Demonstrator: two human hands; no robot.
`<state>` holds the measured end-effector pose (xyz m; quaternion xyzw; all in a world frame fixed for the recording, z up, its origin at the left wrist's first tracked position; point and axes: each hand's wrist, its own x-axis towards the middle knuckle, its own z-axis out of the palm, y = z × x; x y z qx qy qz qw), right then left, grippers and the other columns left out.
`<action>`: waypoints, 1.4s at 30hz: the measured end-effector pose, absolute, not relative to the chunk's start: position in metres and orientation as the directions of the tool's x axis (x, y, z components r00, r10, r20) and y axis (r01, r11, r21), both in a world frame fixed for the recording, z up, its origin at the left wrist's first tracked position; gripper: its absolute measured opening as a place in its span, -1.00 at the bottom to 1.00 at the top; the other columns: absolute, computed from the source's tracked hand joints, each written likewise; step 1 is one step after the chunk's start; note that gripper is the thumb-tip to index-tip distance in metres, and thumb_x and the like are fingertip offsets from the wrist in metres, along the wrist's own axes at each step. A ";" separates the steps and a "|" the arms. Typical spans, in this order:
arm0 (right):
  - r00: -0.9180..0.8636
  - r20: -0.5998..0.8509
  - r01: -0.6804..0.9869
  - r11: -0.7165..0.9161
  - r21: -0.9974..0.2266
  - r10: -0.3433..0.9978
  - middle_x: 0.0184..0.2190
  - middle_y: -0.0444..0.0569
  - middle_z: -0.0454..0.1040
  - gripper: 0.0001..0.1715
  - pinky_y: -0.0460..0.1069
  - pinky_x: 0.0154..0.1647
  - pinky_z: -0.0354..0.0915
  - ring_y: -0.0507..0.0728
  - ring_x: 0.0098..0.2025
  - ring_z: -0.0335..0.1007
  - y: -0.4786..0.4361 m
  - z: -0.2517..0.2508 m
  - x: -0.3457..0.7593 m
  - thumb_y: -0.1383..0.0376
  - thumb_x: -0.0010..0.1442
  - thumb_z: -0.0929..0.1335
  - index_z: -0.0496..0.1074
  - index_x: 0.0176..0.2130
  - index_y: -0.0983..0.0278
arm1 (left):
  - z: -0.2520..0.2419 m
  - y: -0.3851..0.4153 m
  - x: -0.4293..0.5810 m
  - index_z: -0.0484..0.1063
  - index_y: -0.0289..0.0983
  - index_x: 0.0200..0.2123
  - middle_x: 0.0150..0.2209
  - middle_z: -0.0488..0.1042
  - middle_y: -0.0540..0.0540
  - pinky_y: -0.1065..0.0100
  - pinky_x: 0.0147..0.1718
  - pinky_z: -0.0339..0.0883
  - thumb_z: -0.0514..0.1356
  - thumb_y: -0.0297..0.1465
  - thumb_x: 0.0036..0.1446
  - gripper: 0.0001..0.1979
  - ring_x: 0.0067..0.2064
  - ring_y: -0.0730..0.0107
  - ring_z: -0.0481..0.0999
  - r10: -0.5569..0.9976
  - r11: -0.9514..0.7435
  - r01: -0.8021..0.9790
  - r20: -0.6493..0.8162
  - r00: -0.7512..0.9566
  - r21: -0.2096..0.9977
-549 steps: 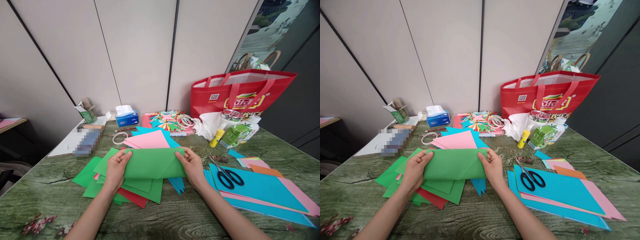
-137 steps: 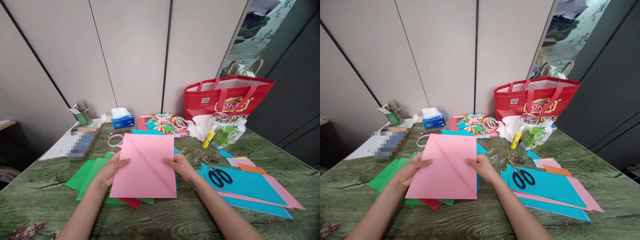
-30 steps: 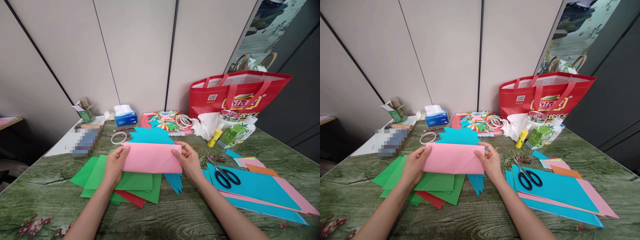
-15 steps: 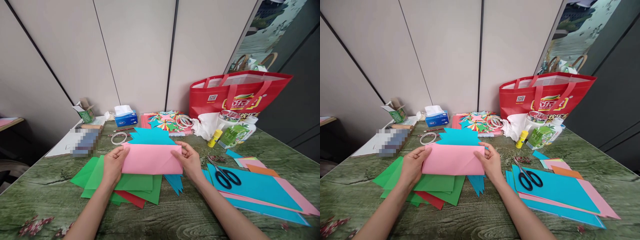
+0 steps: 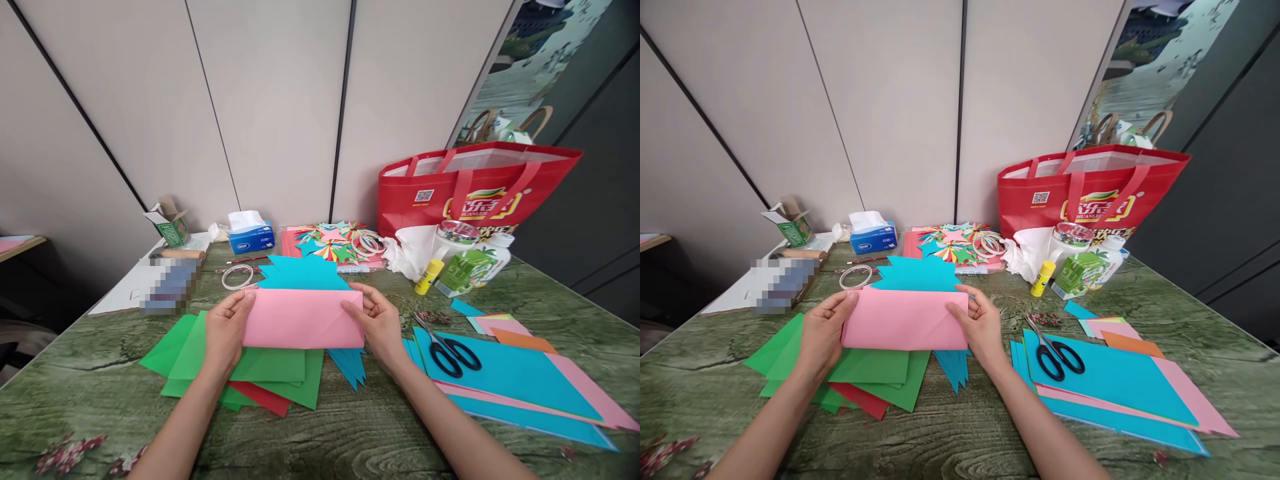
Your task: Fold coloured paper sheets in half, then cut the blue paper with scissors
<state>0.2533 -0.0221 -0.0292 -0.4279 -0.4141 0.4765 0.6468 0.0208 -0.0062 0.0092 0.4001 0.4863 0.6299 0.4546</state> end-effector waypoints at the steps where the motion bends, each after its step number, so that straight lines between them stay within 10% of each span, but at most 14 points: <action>1: 0.206 0.129 -0.255 0.180 -0.950 0.970 -0.44 -0.09 0.53 -0.50 -0.06 -0.48 0.32 0.08 -0.46 0.42 -0.022 -0.030 0.253 0.20 -0.13 0.46 0.36 -0.16 0.23 | 0.009 -0.006 0.021 0.54 -0.33 -0.39 -0.40 0.55 -0.11 0.49 -0.54 0.27 0.37 -0.24 -0.28 -0.65 -0.46 0.43 0.41 0.960 -0.114 -0.175 0.063 -0.274 0.978; 42: 0.152 -0.139 -0.515 -0.042 -0.856 0.978 -0.58 -0.11 0.51 -0.67 -0.11 -0.60 0.22 0.00 -0.61 0.32 -0.014 -0.021 0.268 0.19 -0.30 0.52 0.50 -0.48 0.30 | 0.012 -0.009 0.021 0.55 -0.31 -0.45 -0.50 0.52 -0.07 0.51 -0.64 0.17 0.37 -0.24 -0.31 -0.69 -0.55 0.48 0.35 0.956 -0.114 -0.107 0.080 -0.282 0.988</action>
